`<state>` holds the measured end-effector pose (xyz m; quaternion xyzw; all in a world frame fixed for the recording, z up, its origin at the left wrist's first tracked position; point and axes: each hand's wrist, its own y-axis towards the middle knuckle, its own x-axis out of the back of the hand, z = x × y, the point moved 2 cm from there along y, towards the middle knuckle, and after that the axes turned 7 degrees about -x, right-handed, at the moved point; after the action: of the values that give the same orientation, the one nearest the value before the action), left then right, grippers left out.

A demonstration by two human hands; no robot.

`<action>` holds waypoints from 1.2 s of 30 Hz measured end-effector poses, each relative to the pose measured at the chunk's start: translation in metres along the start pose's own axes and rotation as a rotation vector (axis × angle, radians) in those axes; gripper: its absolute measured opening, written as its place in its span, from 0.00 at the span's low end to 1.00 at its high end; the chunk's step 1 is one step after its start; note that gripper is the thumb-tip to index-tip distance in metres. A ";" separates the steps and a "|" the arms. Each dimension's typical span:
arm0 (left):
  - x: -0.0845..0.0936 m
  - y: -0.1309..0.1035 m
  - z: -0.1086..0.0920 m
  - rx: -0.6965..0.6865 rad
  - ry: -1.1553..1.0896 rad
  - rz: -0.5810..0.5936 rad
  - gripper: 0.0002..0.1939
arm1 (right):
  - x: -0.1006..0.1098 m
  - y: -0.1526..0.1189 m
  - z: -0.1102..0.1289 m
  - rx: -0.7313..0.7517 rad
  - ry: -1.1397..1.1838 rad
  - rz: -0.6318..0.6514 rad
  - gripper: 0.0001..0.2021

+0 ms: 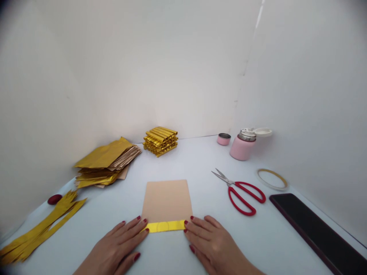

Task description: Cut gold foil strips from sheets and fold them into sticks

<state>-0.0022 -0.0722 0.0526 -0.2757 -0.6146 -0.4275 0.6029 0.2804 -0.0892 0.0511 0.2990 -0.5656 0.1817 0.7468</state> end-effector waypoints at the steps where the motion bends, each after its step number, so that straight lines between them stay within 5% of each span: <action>1: 0.001 0.002 0.000 -0.001 0.001 -0.005 0.18 | 0.000 -0.001 0.000 -0.008 0.004 0.003 0.19; 7: 0.012 0.030 -0.011 0.030 0.005 -0.012 0.13 | 0.004 0.001 0.004 -0.051 0.035 0.023 0.18; 12: -0.001 0.048 -0.020 -0.117 -0.184 0.087 0.28 | 0.004 0.001 -0.001 -0.089 0.037 -0.018 0.17; 16: -0.016 0.047 -0.022 -0.066 -0.232 0.112 0.28 | 0.002 0.003 0.000 -0.142 -0.034 -0.100 0.17; 21: -0.021 0.044 -0.022 -0.001 -0.210 0.096 0.30 | -0.002 0.015 0.015 0.027 0.035 0.093 0.25; 26: -0.012 0.035 -0.014 0.051 -0.197 0.105 0.32 | -0.002 0.004 -0.006 -0.174 0.056 0.020 0.18; 30: -0.010 0.029 -0.013 0.060 -0.188 0.090 0.32 | -0.001 0.006 -0.005 -0.179 0.047 0.011 0.21; 36: -0.012 0.031 -0.015 0.074 -0.173 0.032 0.33 | -0.006 0.033 0.016 -0.056 0.137 0.212 0.29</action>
<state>0.0331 -0.0676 0.0458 -0.2986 -0.6753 -0.3695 0.5642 0.2470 -0.0743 0.0566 0.2034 -0.5464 0.2639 0.7684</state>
